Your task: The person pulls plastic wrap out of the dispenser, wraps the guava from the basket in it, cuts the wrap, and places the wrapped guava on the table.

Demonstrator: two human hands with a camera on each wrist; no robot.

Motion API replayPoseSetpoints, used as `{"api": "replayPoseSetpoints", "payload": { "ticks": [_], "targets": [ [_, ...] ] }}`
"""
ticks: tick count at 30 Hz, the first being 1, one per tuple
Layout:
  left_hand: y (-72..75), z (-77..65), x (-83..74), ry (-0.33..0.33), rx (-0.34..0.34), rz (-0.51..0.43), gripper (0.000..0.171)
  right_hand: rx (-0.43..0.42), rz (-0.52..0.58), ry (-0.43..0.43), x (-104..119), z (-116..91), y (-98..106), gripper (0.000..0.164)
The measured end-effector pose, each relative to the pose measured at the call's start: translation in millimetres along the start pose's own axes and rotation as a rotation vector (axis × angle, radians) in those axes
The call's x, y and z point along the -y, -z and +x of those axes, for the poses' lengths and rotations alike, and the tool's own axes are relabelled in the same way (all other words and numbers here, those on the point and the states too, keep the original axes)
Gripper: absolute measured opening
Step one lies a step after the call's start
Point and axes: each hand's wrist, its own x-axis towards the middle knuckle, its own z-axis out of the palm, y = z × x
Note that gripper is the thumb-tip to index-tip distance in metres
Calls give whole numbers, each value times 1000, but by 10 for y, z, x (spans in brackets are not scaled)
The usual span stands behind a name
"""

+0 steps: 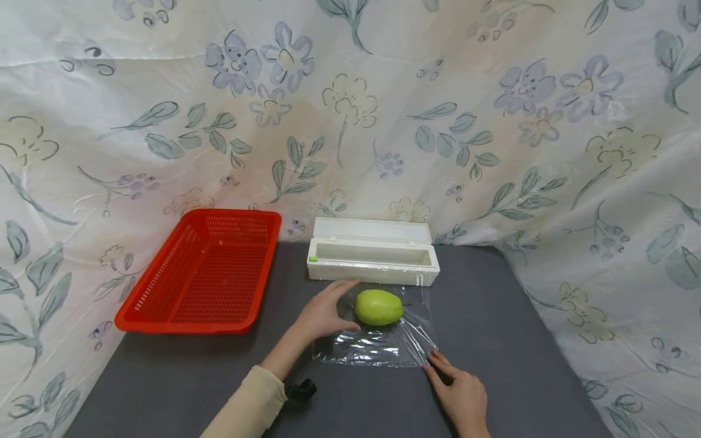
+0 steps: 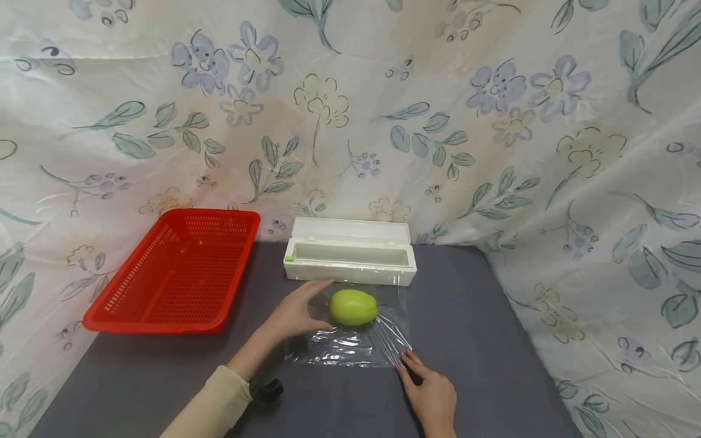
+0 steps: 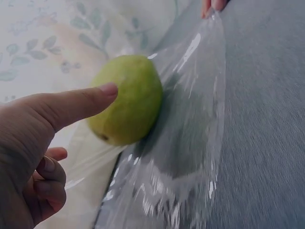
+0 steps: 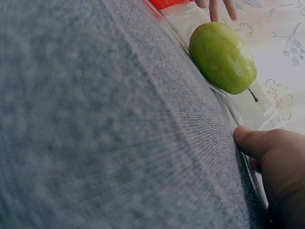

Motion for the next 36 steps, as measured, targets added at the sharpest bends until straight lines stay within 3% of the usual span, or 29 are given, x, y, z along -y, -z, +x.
{"api": "replayPoseSetpoints", "payload": {
  "ticks": [6,17,22,27,33,36],
  "targets": [
    [142,-242,57,58,-46,24,99,-4,-2,2,-14,-4,-6,31],
    [229,-662,152,84,-28,125,79,7,-14,-17,-11,-13,18,31],
    [156,-882,223,65,-31,165,68,-12,-27,-15,1,-6,5,30],
    [34,-1076,261,75,-10,134,61,-22,-28,-18,3,-12,3,29],
    [-33,-1155,259,118,-20,104,54,-15,9,-21,-6,-1,19,32],
    [-78,-1172,288,111,-52,93,45,-59,13,7,-21,-2,6,31]
  ]
}}
